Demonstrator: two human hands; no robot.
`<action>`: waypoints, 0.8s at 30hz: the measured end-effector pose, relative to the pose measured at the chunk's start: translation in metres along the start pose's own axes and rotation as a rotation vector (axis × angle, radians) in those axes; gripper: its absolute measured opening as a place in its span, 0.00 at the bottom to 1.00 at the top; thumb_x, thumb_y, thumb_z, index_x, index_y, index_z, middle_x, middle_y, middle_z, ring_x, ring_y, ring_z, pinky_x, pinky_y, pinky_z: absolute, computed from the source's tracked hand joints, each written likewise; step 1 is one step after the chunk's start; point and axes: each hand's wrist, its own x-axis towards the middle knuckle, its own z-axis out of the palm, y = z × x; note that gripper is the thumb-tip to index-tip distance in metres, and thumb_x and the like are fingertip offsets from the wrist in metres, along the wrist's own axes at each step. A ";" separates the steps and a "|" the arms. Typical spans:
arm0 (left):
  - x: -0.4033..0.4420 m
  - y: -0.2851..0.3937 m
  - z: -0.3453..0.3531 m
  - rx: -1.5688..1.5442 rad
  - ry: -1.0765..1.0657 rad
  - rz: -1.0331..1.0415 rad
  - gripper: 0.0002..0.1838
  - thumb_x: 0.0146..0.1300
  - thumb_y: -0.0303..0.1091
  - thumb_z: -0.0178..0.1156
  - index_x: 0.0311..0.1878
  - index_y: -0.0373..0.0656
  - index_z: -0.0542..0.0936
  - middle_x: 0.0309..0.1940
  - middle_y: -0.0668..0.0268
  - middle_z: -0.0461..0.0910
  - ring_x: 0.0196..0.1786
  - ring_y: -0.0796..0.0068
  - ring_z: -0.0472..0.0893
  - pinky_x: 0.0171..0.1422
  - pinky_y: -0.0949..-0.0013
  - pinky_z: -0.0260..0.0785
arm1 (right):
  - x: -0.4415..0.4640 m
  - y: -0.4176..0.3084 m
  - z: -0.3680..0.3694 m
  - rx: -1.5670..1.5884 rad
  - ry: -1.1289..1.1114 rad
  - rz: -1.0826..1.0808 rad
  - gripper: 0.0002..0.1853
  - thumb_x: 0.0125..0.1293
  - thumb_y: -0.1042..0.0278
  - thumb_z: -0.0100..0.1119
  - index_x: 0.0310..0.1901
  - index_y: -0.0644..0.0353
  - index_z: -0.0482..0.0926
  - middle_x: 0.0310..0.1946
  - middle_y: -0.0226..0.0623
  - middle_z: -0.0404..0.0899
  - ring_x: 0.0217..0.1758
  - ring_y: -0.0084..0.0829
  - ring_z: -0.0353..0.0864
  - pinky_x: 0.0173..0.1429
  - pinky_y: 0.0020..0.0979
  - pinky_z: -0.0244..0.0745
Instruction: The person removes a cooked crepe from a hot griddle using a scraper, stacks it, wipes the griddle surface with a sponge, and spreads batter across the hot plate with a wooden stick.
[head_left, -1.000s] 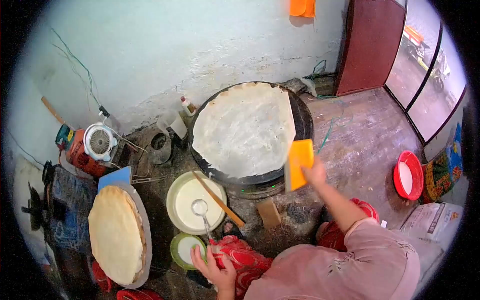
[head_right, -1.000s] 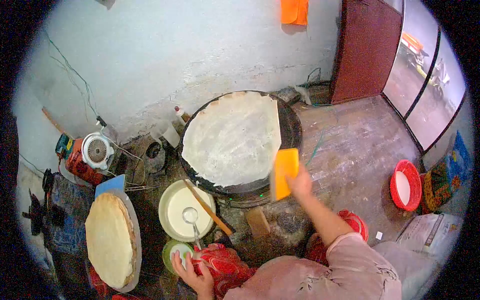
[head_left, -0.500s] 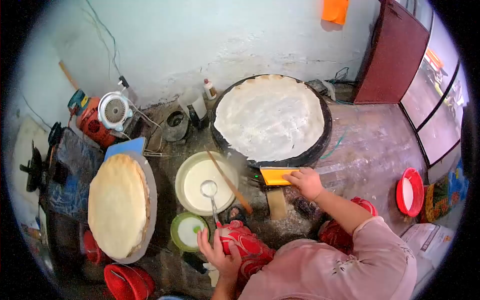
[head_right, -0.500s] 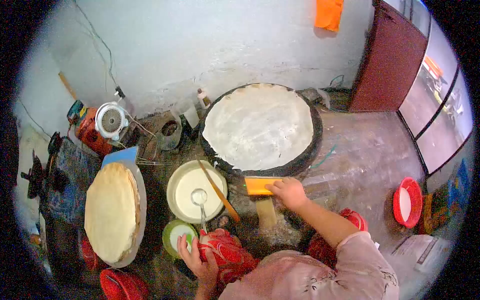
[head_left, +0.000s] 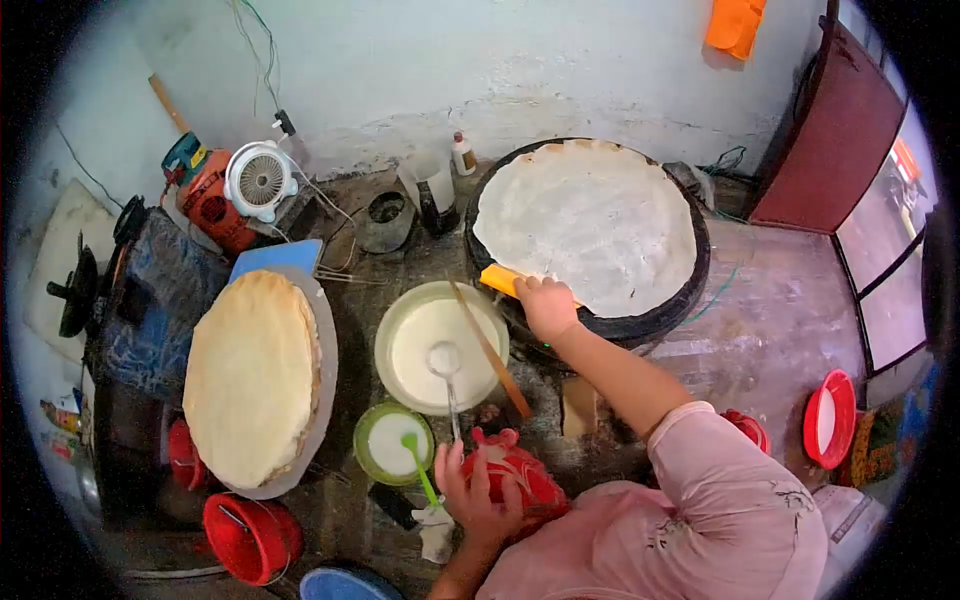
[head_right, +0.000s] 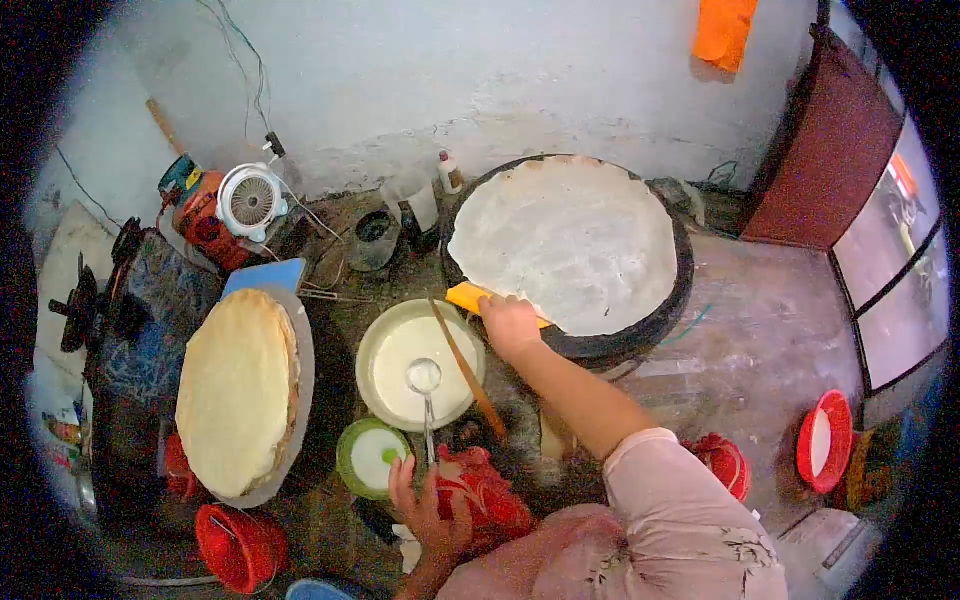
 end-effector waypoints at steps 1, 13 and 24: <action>0.001 0.001 -0.002 -0.005 -0.011 -0.005 0.21 0.60 0.39 0.51 0.49 0.31 0.73 0.58 0.46 0.62 0.65 0.41 0.56 0.64 0.42 0.49 | -0.005 0.002 -0.003 0.014 -0.004 -0.006 0.10 0.51 0.70 0.53 0.38 0.55 0.73 0.26 0.32 0.74 0.30 0.36 0.78 0.31 0.37 0.72; 0.018 -0.015 -0.004 -0.206 -0.101 -0.031 0.21 0.56 0.34 0.56 0.51 0.32 0.72 0.57 0.47 0.64 0.59 0.44 0.64 0.62 0.48 0.56 | -0.032 0.022 -0.023 0.004 -0.049 0.026 0.16 0.50 0.73 0.52 0.44 0.56 0.72 0.27 0.35 0.74 0.30 0.38 0.76 0.31 0.38 0.72; 0.159 -0.046 0.112 -0.137 -0.229 0.312 0.33 0.49 0.27 0.64 0.60 0.37 0.65 0.59 0.55 0.64 0.61 0.50 0.63 0.64 0.55 0.57 | -0.120 0.138 -0.074 -0.061 -0.005 -0.107 0.19 0.48 0.70 0.54 0.46 0.48 0.75 0.30 0.28 0.76 0.31 0.32 0.75 0.33 0.34 0.71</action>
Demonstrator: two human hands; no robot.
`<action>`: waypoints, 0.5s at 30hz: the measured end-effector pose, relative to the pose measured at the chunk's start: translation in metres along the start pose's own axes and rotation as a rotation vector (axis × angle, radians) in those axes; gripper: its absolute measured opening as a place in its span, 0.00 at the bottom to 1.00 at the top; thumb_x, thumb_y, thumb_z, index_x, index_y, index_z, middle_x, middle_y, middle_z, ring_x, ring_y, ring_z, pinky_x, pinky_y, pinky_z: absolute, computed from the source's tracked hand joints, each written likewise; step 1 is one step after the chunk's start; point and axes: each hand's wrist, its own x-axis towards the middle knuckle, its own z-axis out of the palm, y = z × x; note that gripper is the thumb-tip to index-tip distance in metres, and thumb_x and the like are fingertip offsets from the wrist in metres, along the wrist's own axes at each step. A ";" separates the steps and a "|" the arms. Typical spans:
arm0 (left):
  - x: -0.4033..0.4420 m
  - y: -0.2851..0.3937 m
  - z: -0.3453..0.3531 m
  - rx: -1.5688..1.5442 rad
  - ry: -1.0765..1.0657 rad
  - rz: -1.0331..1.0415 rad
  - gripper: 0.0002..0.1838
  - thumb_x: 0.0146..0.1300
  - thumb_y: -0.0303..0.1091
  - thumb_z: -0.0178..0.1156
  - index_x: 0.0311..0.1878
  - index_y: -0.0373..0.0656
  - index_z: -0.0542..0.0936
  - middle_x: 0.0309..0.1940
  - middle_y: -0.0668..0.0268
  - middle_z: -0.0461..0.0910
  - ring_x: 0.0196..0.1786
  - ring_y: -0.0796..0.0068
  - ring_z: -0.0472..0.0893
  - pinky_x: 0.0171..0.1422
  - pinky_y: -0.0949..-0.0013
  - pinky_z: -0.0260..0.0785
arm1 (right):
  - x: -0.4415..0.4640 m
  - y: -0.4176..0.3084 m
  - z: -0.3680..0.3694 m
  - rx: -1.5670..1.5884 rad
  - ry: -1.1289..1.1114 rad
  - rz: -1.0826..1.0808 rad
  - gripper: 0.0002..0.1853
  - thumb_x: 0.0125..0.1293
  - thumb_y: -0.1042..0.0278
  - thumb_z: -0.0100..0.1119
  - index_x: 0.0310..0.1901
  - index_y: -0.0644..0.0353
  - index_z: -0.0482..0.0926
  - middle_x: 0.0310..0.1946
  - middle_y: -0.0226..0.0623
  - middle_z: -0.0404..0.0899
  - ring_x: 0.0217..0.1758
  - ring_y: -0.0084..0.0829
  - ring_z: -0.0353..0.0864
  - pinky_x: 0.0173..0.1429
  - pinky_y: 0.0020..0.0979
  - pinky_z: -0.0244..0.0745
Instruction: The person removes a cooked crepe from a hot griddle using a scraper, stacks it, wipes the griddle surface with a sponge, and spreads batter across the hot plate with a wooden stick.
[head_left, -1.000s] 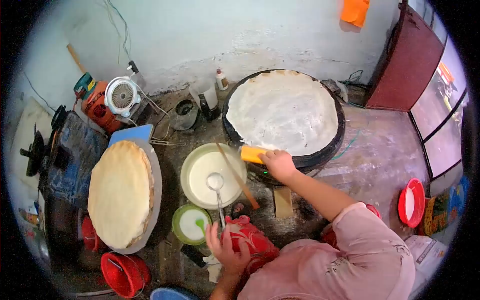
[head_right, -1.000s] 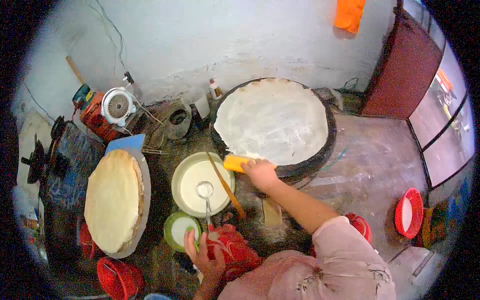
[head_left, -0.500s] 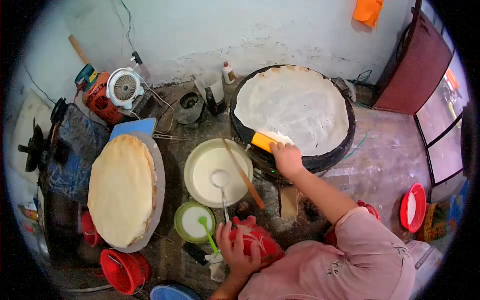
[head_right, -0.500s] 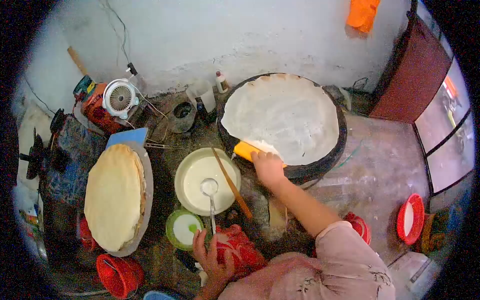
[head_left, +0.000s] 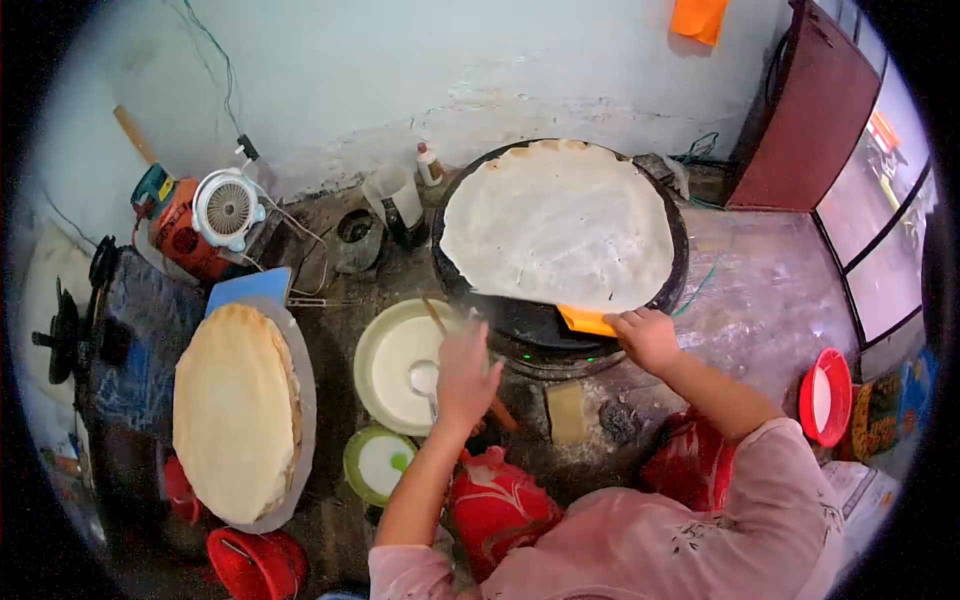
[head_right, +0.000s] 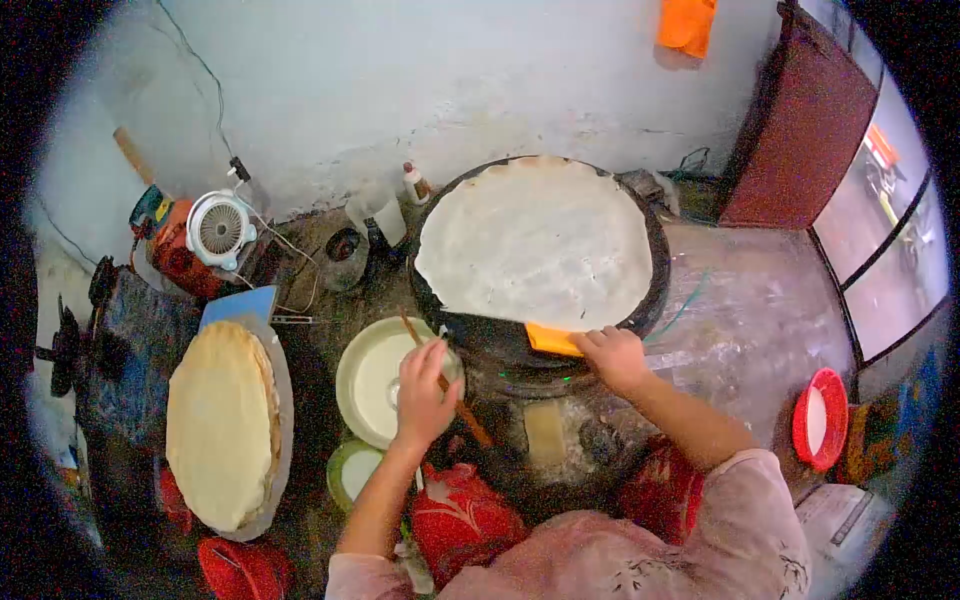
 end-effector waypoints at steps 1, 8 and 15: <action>0.015 0.001 0.017 0.000 -0.001 0.014 0.34 0.47 0.28 0.66 0.60 0.38 0.65 0.58 0.54 0.65 0.61 0.50 0.63 0.64 0.56 0.57 | -0.003 0.002 -0.001 0.040 0.000 -0.010 0.19 0.48 0.69 0.54 0.46 0.48 0.75 0.31 0.28 0.76 0.32 0.32 0.75 0.33 0.35 0.71; 0.087 -0.036 0.125 0.262 -0.126 0.180 0.11 0.49 0.30 0.60 0.39 0.46 0.79 0.50 0.61 0.74 0.56 0.54 0.69 0.49 0.57 0.71 | -0.005 0.001 -0.018 0.097 -0.103 -0.050 0.18 0.49 0.68 0.53 0.45 0.48 0.76 0.33 0.29 0.75 0.35 0.33 0.76 0.37 0.35 0.72; 0.157 -0.047 0.110 -0.094 -0.183 -0.153 0.08 0.54 0.35 0.59 0.32 0.40 0.80 0.26 0.53 0.78 0.29 0.52 0.77 0.34 0.59 0.68 | 0.053 -0.013 0.037 0.230 -0.069 -0.177 0.14 0.53 0.68 0.52 0.42 0.48 0.77 0.27 0.31 0.70 0.29 0.35 0.74 0.31 0.36 0.71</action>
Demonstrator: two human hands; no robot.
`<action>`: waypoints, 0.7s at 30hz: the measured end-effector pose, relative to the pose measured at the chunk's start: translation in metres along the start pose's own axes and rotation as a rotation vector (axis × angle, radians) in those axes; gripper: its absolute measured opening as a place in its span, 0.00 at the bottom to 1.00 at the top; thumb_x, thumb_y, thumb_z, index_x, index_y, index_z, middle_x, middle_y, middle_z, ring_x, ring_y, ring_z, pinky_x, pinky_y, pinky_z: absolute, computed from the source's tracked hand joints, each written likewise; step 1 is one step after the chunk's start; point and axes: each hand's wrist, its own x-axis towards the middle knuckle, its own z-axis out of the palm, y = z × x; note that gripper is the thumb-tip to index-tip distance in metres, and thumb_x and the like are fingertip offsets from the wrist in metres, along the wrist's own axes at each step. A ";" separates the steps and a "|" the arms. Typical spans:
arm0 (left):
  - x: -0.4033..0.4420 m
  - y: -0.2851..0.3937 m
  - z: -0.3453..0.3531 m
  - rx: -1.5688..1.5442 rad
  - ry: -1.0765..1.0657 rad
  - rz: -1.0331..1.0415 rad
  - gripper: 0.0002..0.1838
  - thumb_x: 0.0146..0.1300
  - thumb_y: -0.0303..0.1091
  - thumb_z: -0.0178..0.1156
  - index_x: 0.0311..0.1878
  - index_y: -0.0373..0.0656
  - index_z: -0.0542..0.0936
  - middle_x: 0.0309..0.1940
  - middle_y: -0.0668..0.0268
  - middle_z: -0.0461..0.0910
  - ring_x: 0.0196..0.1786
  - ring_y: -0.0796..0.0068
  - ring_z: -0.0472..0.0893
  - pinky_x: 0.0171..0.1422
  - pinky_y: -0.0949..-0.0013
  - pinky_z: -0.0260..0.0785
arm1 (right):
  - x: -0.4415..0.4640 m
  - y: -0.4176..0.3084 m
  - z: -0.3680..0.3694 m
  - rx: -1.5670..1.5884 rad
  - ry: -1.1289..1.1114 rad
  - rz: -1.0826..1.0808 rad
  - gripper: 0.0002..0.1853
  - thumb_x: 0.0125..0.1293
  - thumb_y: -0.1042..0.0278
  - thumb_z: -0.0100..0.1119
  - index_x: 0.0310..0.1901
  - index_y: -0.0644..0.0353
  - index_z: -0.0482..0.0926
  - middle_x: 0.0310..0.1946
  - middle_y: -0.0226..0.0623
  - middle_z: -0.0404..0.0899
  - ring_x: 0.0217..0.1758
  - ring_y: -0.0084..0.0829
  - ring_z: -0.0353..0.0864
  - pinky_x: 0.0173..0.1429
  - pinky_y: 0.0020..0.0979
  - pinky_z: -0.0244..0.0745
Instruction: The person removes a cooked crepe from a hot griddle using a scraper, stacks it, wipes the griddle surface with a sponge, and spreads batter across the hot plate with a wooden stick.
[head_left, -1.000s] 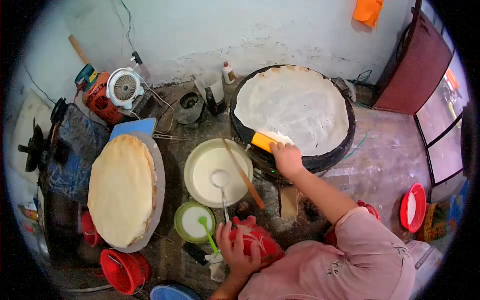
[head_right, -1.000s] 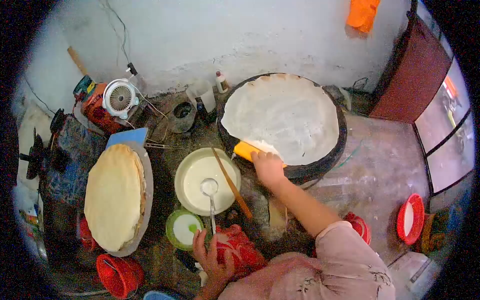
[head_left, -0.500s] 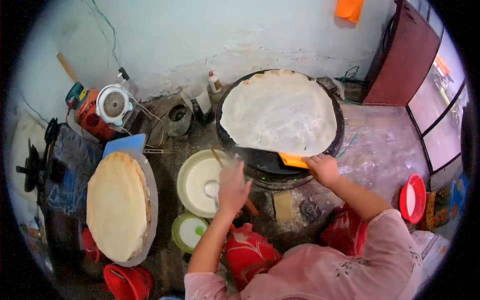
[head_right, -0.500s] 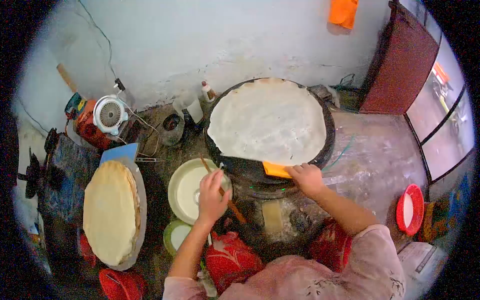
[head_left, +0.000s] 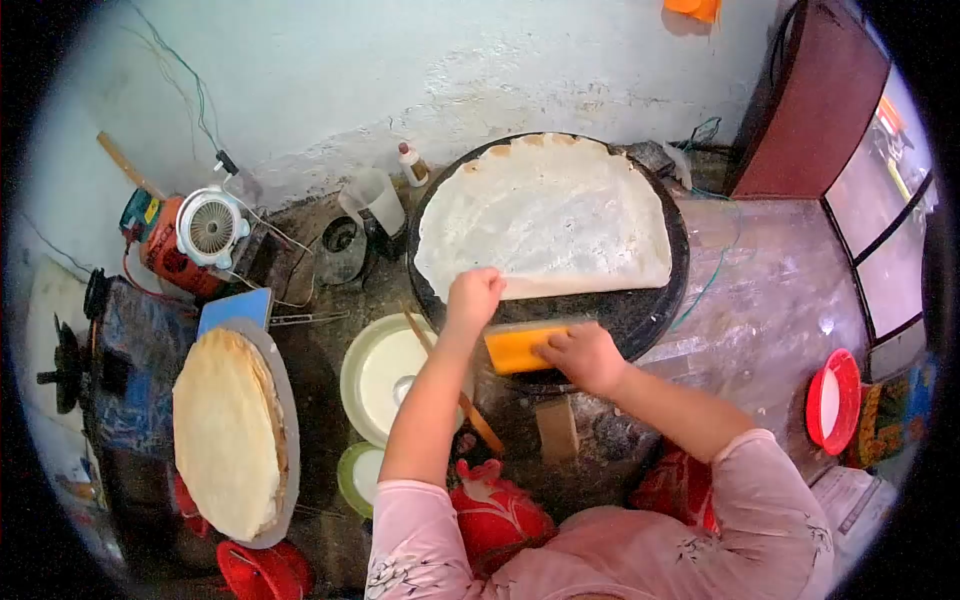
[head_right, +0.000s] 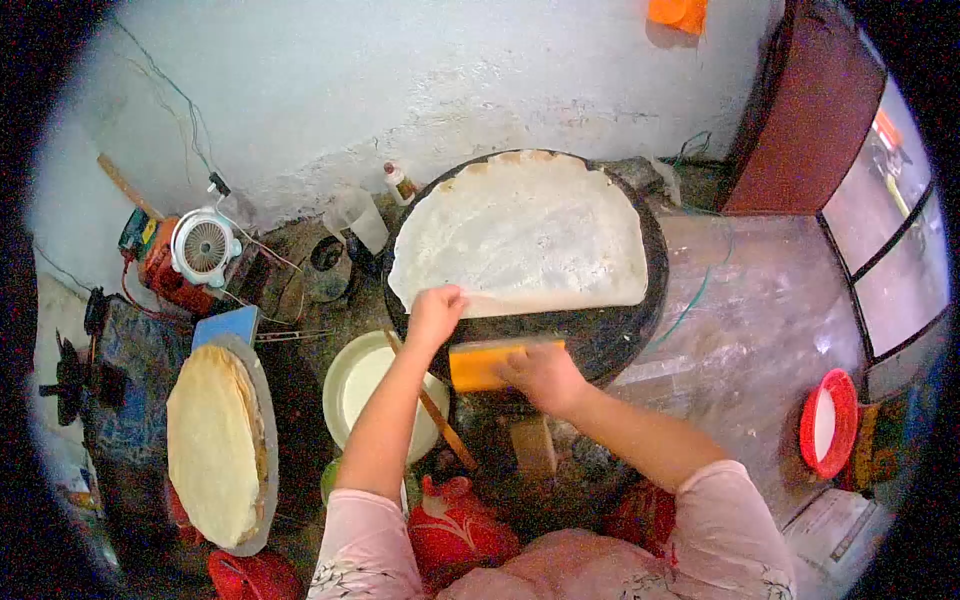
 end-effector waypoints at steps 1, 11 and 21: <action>0.008 0.003 -0.006 -0.042 0.024 -0.006 0.09 0.54 0.35 0.60 0.33 0.39 0.80 0.26 0.53 0.78 0.28 0.53 0.78 0.33 0.60 0.68 | 0.017 0.003 0.001 -0.014 0.066 0.038 0.11 0.54 0.67 0.51 0.40 0.49 0.77 0.27 0.32 0.71 0.29 0.37 0.74 0.31 0.38 0.71; 0.066 -0.004 -0.025 0.038 -0.075 -0.048 0.10 0.50 0.34 0.64 0.27 0.36 0.77 0.18 0.57 0.75 0.21 0.71 0.73 0.29 0.67 0.65 | 0.094 -0.009 0.035 0.107 0.168 0.038 0.06 0.53 0.68 0.50 0.31 0.57 0.74 0.25 0.36 0.75 0.33 0.38 0.78 0.38 0.38 0.71; 0.095 0.009 -0.033 0.030 -0.100 0.031 0.10 0.49 0.34 0.64 0.28 0.37 0.78 0.20 0.55 0.75 0.25 0.60 0.75 0.32 0.63 0.66 | 0.131 -0.022 0.085 0.183 0.282 -0.034 0.04 0.49 0.69 0.52 0.22 0.57 0.76 0.23 0.38 0.77 0.23 0.38 0.77 0.30 0.38 0.70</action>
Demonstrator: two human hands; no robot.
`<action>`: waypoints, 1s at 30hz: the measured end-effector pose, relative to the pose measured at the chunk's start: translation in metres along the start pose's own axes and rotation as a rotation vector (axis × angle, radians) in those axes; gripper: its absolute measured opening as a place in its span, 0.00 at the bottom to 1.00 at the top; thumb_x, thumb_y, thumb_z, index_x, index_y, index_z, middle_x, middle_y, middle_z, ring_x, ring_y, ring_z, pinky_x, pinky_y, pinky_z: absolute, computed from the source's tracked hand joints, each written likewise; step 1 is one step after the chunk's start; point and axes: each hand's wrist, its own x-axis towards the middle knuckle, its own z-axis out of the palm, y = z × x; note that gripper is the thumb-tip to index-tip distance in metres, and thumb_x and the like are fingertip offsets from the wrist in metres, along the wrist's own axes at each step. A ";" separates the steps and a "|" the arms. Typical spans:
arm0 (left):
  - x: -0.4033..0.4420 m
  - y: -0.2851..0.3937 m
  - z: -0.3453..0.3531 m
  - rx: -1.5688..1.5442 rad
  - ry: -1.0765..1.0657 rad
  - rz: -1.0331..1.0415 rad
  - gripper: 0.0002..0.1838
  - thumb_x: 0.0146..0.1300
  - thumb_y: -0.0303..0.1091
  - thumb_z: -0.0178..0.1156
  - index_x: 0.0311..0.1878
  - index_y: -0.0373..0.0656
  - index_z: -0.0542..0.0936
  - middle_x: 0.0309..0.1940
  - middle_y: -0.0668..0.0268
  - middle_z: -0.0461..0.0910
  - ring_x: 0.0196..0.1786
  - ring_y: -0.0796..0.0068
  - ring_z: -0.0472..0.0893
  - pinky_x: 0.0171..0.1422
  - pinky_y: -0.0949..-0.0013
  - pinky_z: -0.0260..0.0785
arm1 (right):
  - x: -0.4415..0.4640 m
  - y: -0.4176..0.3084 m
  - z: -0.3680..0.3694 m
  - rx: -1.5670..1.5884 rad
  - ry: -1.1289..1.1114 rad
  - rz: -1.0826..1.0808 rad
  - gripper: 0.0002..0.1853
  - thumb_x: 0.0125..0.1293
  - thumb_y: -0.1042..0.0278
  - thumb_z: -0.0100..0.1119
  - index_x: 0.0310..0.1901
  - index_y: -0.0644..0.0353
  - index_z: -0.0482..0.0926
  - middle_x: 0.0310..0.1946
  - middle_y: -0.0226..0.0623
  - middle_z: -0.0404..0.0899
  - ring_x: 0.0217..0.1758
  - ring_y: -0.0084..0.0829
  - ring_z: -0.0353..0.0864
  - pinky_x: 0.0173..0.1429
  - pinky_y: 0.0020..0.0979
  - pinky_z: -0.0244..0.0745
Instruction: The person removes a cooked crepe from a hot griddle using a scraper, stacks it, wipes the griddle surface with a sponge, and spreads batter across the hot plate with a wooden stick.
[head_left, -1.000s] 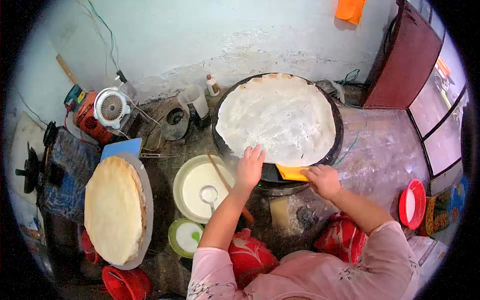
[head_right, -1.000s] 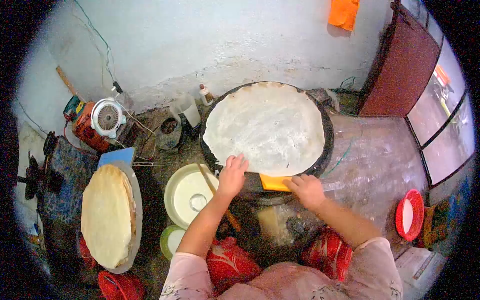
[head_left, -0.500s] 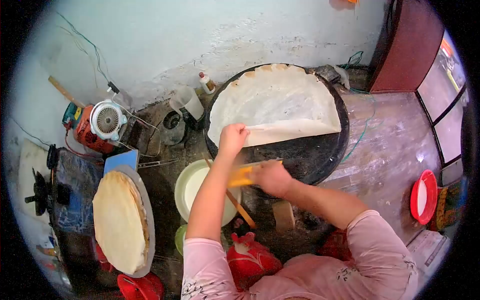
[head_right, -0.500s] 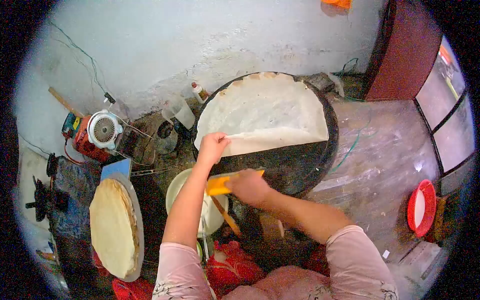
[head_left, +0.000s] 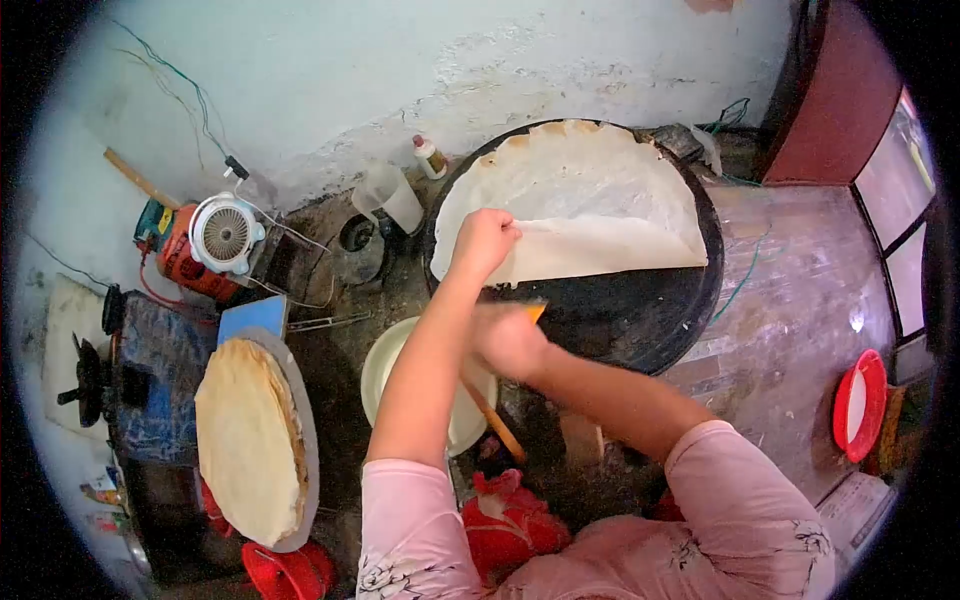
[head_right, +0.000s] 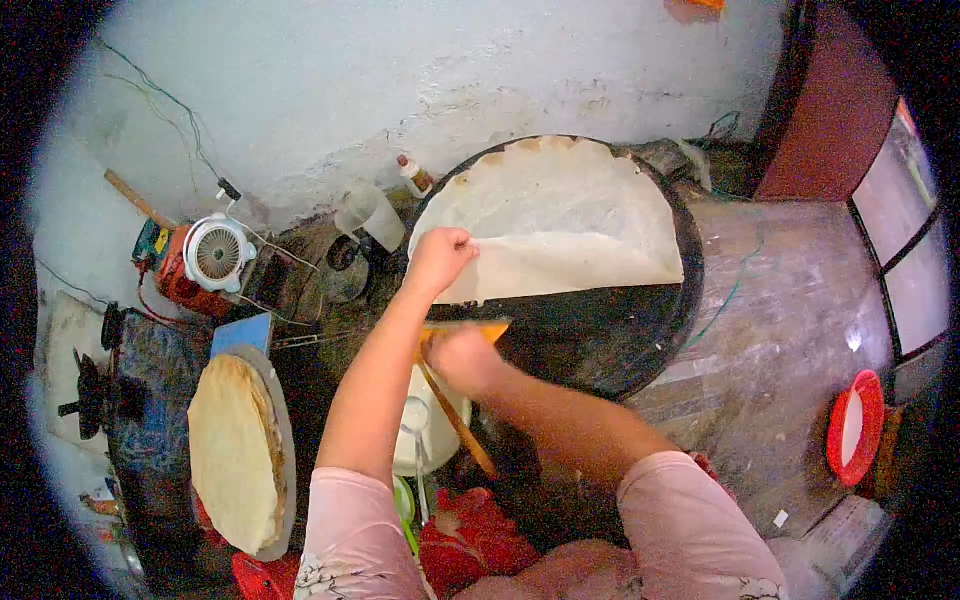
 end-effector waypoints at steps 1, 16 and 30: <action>0.001 0.001 -0.002 0.008 -0.001 -0.002 0.10 0.49 0.34 0.64 0.28 0.37 0.78 0.20 0.55 0.75 0.25 0.60 0.75 0.32 0.63 0.66 | 0.010 0.005 -0.007 -0.187 -0.177 0.107 0.04 0.49 0.70 0.52 0.25 0.56 0.77 0.24 0.35 0.77 0.25 0.35 0.77 0.30 0.37 0.69; 0.019 0.051 -0.030 0.090 0.073 0.102 0.08 0.50 0.32 0.63 0.31 0.39 0.80 0.24 0.51 0.77 0.30 0.53 0.78 0.35 0.61 0.69 | 0.040 0.047 -0.043 -0.341 -0.248 0.259 0.06 0.53 0.69 0.50 0.29 0.57 0.77 0.26 0.37 0.77 0.31 0.36 0.78 0.34 0.36 0.70; -0.023 0.099 -0.044 0.191 0.347 0.621 0.07 0.49 0.23 0.56 0.33 0.38 0.79 0.32 0.58 0.77 0.39 0.56 0.76 0.43 0.61 0.71 | 0.024 0.093 -0.069 -0.379 -0.121 0.556 0.12 0.60 0.68 0.47 0.43 0.57 0.77 0.43 0.41 0.78 0.46 0.40 0.78 0.50 0.43 0.70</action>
